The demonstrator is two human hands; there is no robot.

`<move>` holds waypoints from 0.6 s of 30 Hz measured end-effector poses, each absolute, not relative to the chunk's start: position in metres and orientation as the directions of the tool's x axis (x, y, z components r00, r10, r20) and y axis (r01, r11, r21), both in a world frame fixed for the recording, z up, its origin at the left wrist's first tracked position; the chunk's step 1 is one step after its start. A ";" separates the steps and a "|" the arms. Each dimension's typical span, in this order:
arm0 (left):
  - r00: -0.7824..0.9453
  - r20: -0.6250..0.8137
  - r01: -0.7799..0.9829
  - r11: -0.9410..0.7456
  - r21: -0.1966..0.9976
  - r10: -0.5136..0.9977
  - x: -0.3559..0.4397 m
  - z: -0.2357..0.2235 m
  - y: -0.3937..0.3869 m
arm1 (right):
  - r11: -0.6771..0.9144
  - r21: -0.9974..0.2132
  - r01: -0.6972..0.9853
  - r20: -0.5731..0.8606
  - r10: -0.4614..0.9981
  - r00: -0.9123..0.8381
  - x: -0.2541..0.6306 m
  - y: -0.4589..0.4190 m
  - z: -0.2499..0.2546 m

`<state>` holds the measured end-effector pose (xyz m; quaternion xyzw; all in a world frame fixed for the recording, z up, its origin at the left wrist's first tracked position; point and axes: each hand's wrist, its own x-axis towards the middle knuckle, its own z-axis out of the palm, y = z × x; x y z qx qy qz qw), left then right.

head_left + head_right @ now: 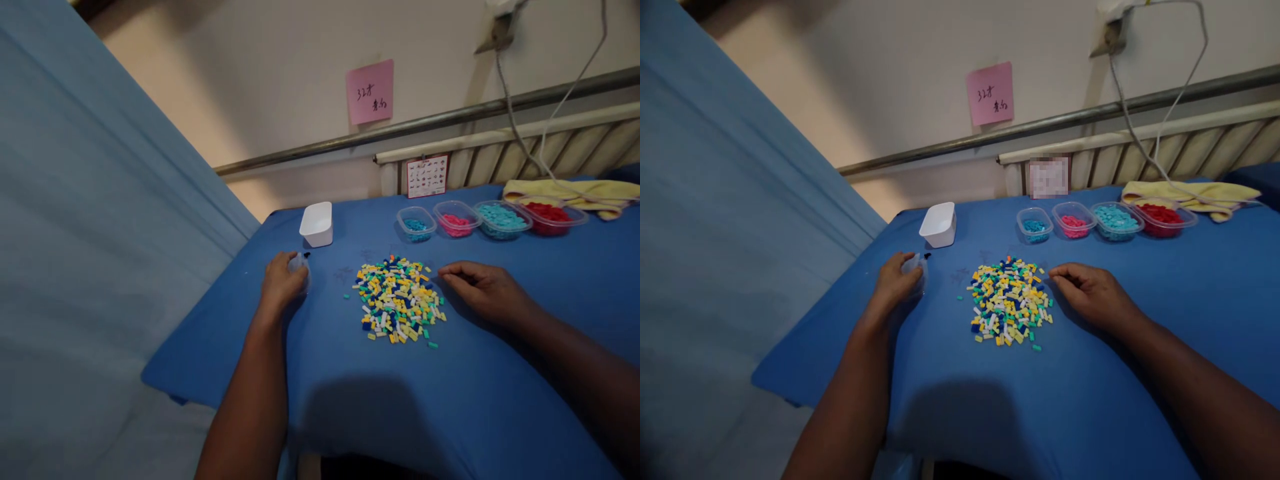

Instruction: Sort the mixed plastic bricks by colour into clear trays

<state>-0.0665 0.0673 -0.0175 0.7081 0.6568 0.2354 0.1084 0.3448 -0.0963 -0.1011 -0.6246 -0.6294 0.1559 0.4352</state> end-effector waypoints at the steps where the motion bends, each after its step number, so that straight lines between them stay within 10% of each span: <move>1: 0.020 0.208 0.869 -0.120 0.480 0.978 -0.067 -0.018 0.069 | 0.171 -0.742 0.648 0.349 0.924 0.156 0.345 -0.097 -0.101; 11: -0.181 0.273 0.651 -0.093 0.754 0.945 -0.064 -0.003 0.063 | 0.148 -0.760 0.633 0.315 0.936 0.160 0.345 -0.098 -0.102; 18: 0.104 0.302 0.510 -0.311 0.802 0.948 -0.044 -0.005 0.051 | 0.215 -0.777 0.591 0.389 0.903 0.182 0.330 -0.104 -0.081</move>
